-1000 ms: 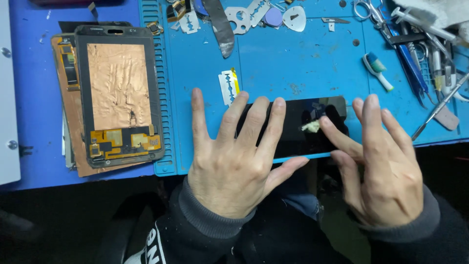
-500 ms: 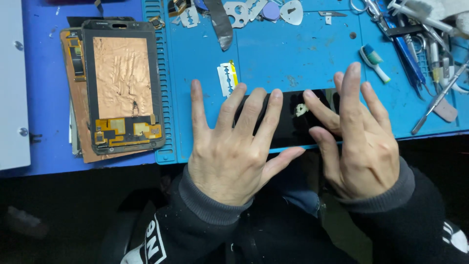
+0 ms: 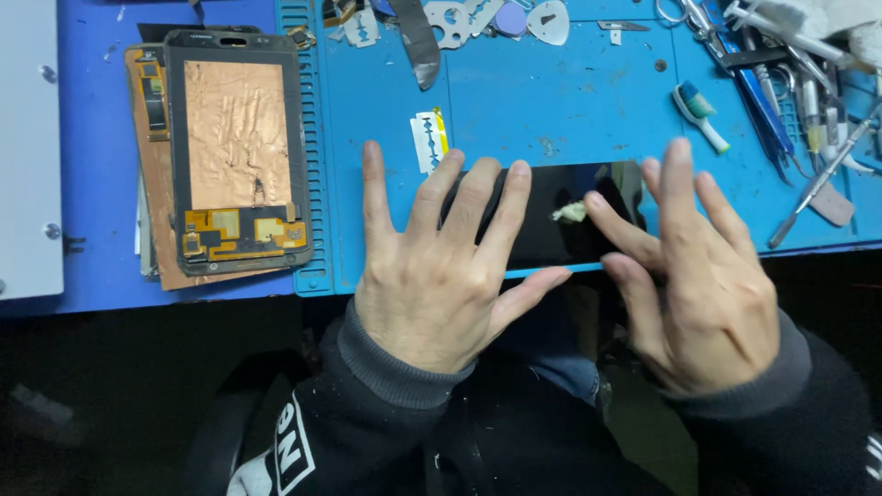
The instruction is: The person works at a repair bench fitting a black display panel onto a phone body, pressing along the edges with their fingers and peeling off small adhesive residue from the screen edge. They lift and reposition the panel repeatedly, then continue pressing the screen down to seat it.
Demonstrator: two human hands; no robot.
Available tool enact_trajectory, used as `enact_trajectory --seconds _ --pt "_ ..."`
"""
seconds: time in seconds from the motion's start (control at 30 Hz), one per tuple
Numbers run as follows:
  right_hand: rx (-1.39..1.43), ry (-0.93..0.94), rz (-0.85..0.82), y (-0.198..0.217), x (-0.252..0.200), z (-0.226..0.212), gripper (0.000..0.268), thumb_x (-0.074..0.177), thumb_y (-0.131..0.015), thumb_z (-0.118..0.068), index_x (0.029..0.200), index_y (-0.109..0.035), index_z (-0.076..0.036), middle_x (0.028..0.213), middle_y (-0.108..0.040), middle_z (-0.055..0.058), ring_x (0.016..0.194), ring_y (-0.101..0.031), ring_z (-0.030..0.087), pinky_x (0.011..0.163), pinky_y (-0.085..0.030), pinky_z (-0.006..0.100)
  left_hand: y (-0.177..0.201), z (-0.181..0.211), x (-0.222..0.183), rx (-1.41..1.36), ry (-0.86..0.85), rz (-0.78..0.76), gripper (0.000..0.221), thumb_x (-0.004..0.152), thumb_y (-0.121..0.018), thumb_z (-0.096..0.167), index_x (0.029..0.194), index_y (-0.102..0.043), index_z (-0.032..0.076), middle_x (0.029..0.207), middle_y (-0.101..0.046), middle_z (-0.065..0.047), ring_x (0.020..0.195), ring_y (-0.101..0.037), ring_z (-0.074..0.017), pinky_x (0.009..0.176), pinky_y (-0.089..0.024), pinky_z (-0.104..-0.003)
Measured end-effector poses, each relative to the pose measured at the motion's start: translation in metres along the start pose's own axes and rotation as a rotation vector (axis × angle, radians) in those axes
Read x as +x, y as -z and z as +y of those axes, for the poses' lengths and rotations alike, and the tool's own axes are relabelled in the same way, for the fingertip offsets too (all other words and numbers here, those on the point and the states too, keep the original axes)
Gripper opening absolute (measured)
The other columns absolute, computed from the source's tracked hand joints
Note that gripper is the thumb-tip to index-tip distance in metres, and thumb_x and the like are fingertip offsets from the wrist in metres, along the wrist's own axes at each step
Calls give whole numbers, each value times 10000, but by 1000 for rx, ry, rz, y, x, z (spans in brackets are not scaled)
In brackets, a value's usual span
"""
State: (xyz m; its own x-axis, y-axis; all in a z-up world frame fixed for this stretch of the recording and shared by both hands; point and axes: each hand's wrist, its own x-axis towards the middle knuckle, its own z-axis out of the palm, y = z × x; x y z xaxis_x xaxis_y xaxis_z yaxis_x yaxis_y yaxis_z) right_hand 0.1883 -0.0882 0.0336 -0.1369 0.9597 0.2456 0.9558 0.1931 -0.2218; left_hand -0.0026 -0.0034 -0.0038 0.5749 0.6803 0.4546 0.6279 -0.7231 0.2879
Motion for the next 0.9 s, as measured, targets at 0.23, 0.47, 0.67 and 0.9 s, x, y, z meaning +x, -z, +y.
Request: enact_trajectory --seconds 0.23,0.47,0.67,0.9 --pt "-1 59 -3 -3 3 6 717 921 -595 126 1530 -228 215 1315 -712 265 1417 -560 394 1294 -296 505 1 0 0 -11 13 15 773 869 -769 631 1363 -657 47 1303 -588 -134 1277 -536 -332 1160 -186 -761" --pt "52 75 2 -4 6 3 788 908 -658 63 1536 -201 198 1343 -704 257 1431 -559 406 1281 -311 532 3 2 1 -19 23 -10 761 866 -777 598 1377 -649 49 1317 -578 -133 1284 -531 -330 1169 -163 -749" --pt "73 70 23 -11 10 5 804 921 -671 45 1542 -182 193 1338 -714 249 1442 -555 395 1285 -319 527 2 3 2 -31 18 -14 770 868 -778 593 1391 -640 45 1330 -573 -142 1288 -530 -341 1168 -152 -753" --pt "58 22 2 1 0 -2 797 915 -660 52 1534 -187 219 1249 -745 212 1422 -569 383 1266 -329 492 1 2 0 -19 19 1 756 874 -775 602 1373 -654 47 1312 -574 -133 1276 -536 -330 1167 -163 -754"
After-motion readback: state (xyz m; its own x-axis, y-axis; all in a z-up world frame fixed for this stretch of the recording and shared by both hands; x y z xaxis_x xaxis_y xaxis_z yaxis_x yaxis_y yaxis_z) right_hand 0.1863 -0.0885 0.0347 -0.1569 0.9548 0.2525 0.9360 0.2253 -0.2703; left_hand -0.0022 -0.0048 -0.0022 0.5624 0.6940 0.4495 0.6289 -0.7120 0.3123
